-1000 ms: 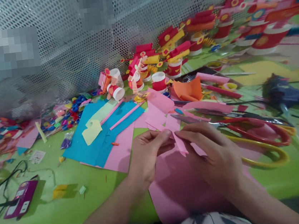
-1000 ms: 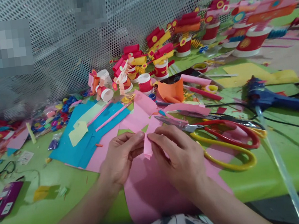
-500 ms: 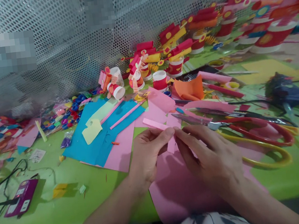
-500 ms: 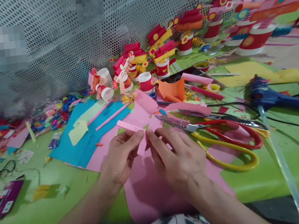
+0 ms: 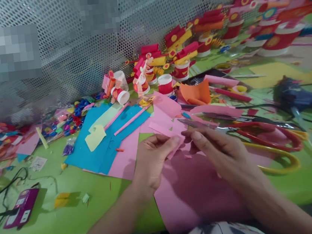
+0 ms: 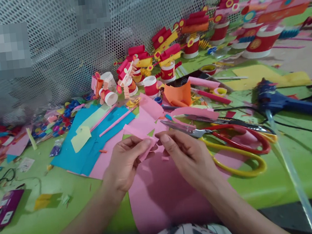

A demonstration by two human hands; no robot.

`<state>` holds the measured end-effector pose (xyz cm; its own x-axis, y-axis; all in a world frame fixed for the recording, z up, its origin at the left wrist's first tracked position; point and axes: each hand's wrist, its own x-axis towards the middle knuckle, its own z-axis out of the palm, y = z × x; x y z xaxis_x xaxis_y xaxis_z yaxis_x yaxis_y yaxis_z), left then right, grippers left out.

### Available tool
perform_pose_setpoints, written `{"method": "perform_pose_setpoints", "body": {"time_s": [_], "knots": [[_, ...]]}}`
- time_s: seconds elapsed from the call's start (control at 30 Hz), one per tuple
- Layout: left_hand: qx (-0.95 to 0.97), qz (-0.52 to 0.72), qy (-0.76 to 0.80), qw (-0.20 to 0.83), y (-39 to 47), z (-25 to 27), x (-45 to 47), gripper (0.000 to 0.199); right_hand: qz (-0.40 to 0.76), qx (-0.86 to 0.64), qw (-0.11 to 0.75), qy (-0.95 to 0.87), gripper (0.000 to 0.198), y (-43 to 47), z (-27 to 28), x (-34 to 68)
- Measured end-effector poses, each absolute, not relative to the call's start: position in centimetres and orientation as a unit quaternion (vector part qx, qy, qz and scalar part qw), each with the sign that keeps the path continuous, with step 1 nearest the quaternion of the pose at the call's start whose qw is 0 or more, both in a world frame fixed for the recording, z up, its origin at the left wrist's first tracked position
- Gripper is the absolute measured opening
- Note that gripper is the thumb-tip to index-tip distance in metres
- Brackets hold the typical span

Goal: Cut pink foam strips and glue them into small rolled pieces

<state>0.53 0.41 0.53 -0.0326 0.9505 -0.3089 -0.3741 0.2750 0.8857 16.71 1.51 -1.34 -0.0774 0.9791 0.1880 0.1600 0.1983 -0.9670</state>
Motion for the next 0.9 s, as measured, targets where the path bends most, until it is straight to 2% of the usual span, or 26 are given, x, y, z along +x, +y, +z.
{"method": "perform_pose_setpoints", "body": {"time_s": [0.3, 0.5, 0.9], "knots": [[0.480, 0.513, 0.501, 0.506, 0.1, 0.2, 0.4, 0.015, 0.483, -0.440, 0.490, -0.578, 0.018, 1.7, -1.3, 16.8], [0.501, 0.493, 0.482, 0.523, 0.3, 0.0, 0.1, 0.021, 0.519, -0.432, 0.508, -0.536, 0.010, 1.8, -1.2, 16.8], [0.477, 0.527, 0.498, 0.497, 0.2, -0.3, 0.1, 0.018, 0.574, -0.447, 0.499, -0.471, 0.017, 1.5, -0.4, 16.4]]}}
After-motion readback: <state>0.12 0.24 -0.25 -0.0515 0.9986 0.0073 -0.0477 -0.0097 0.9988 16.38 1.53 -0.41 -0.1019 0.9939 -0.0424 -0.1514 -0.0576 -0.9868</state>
